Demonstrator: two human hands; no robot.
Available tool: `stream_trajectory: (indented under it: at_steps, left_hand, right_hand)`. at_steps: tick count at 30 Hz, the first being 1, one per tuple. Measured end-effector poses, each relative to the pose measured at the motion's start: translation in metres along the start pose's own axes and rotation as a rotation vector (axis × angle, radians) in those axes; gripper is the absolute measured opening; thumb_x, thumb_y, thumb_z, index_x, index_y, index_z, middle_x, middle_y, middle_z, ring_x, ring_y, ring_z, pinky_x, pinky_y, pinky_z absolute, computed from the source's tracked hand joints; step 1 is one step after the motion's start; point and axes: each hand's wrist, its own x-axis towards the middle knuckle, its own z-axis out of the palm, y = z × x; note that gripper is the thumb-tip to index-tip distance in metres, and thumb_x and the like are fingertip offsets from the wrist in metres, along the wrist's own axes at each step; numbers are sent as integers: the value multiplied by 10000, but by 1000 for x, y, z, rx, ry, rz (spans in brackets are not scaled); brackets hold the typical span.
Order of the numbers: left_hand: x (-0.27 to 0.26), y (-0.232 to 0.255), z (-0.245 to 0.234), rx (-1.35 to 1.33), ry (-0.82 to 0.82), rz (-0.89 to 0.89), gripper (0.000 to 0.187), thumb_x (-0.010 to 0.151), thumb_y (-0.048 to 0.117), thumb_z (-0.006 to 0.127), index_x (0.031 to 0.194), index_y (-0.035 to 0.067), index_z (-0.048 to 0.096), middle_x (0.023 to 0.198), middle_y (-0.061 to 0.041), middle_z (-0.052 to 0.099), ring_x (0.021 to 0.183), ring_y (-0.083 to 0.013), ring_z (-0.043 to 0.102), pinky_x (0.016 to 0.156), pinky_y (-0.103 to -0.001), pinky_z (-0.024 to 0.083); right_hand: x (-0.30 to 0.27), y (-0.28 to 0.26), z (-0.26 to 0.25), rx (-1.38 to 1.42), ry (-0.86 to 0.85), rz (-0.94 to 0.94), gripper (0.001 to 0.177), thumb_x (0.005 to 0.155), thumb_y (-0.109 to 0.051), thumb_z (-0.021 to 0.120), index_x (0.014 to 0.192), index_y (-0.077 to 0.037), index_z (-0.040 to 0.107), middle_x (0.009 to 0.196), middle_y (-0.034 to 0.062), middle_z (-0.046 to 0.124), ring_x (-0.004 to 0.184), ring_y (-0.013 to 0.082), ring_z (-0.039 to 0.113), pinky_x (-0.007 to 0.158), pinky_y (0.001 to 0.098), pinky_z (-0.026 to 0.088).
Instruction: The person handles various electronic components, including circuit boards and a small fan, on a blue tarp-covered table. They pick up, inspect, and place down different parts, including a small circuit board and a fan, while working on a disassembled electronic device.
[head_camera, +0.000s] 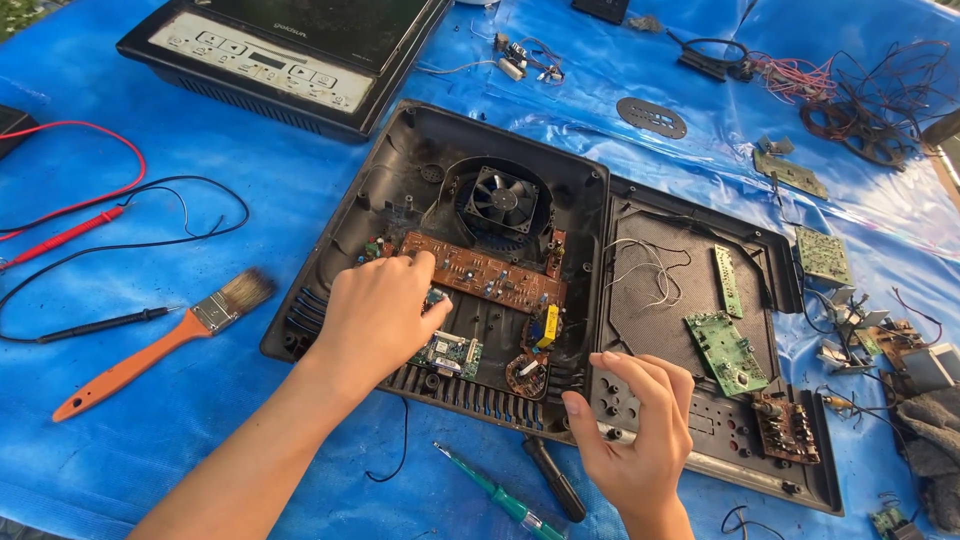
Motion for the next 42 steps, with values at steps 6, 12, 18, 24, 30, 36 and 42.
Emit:
stream_trajectory:
  at_steps: [6, 12, 18, 24, 30, 36, 42]
  left_hand:
    - [1, -23, -12, -173, -43, -15, 179, 1024, 257, 603, 1078, 137, 725, 1018, -40, 758, 912, -319, 731, 696, -516, 594]
    - [-1, -21, -28, -189, -240, 92, 259, 952, 342, 717, 1147, 174, 747, 1112, -8, 724, 978, -313, 714, 760, -497, 570]
    - [2, -22, -25, -180, -272, 125, 303, 934, 321, 744, 1188, 156, 733, 1163, -33, 715, 975, -324, 726, 789, -507, 589]
    - [-1, -23, -52, -469, -242, 118, 245, 1008, 383, 562, 1076, 185, 690, 1114, 48, 694, 952, -207, 676, 800, -438, 512]
    - [-20, -13, -59, -1411, -323, 320, 193, 1003, 231, 539, 1081, 92, 649, 755, 46, 492, 638, -70, 429, 554, -255, 361]
    - [-38, 43, -40, -1464, -472, 354, 213, 965, 204, 461, 955, 78, 633, 719, 15, 437, 567, -105, 349, 534, -308, 305]
    - [-46, 63, -29, -1447, -490, 261, 314, 981, 281, 418, 917, 53, 624, 685, -14, 423, 596, -123, 358, 549, -317, 320]
  right_hand:
    - [3, 0, -4, 5, 14, 15, 335, 920, -203, 744, 1182, -39, 615, 1076, 94, 731, 1028, 252, 632, 966, 368, 519]
    - [2, 0, -2, 31, 11, 8, 297, 921, -194, 733, 1148, -37, 623, 1065, 91, 733, 1009, 256, 642, 962, 370, 518]
    - [1, -1, -1, 28, 17, 12, 260, 917, -192, 731, 1108, -35, 650, 1058, 88, 731, 1023, 273, 628, 959, 378, 524]
    - [1, 1, -3, 44, 28, -16, 237, 925, -175, 720, 1093, -22, 651, 1050, 97, 736, 1006, 261, 651, 937, 353, 523]
    - [4, -10, -4, 70, 23, -58, 305, 935, -246, 682, 1129, -19, 621, 1057, 119, 748, 997, 264, 674, 926, 383, 546]
    - [-3, -23, 5, 147, 52, -67, 649, 914, -506, 715, 1325, -61, 484, 1152, 121, 717, 999, 255, 681, 953, 433, 535]
    - [-1, -29, 1, 78, 55, -97, 435, 864, -365, 830, 1138, -94, 627, 987, 59, 698, 860, 220, 664, 841, 397, 532]
